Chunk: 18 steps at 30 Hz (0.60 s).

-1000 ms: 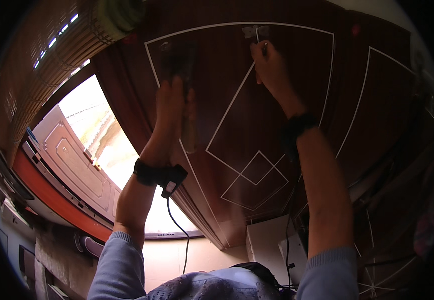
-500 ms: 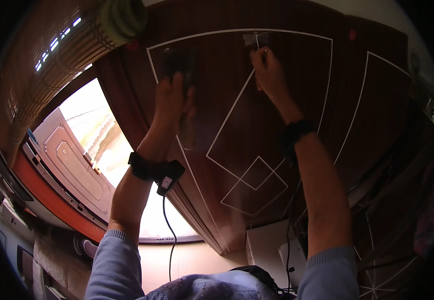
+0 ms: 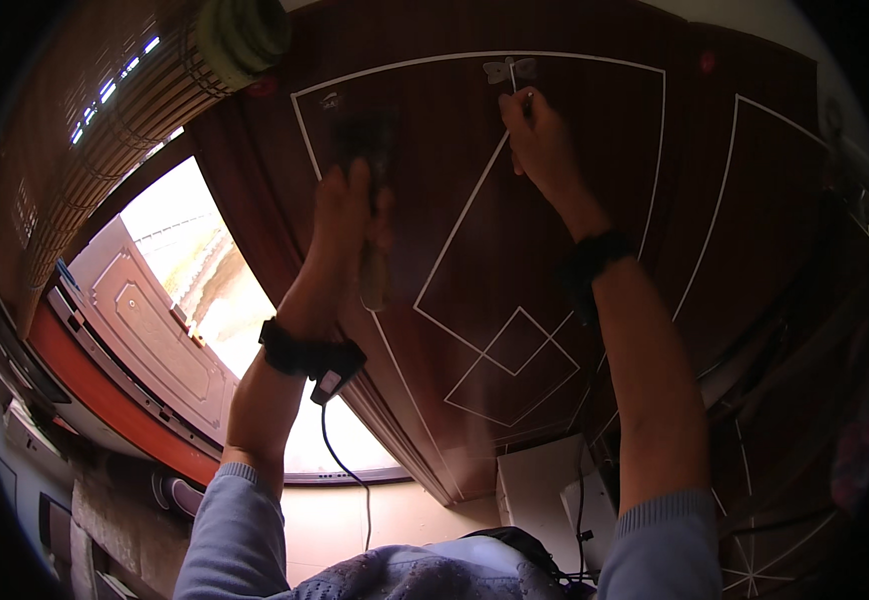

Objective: The person scrapes material from a door surface using a scraper and wipes the area with a purple cloth.

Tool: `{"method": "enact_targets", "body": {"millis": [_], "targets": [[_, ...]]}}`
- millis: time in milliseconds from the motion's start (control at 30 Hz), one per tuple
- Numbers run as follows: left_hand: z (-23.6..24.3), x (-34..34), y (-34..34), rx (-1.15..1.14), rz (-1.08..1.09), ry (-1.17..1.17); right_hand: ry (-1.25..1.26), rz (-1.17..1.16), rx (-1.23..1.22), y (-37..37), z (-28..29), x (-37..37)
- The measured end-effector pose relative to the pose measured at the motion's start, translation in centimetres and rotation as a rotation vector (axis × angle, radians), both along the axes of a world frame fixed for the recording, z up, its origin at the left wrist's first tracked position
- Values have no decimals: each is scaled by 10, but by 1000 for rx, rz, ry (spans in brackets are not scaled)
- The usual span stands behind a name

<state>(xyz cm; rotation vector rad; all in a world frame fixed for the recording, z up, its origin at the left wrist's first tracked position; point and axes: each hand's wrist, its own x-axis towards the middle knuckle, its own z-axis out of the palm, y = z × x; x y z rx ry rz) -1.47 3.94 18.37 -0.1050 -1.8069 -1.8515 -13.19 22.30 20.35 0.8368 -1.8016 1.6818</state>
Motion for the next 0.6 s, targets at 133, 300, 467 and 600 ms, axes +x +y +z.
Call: {"method": "enact_targets", "body": {"millis": [133, 300, 467, 600], "targets": [[12, -5, 0, 106, -91, 40, -17, -19, -62, -3, -2, -1], [2, -12, -7, -29, 24, 77, 12, 10, -31, -3, -1, 1], [16, -11, -4, 45, -92, 75, 16, 16, -58, -1, 0, -4], [2, -5, -1, -75, 17, -13, -14, 24, -50, -4, -2, 0]]}}
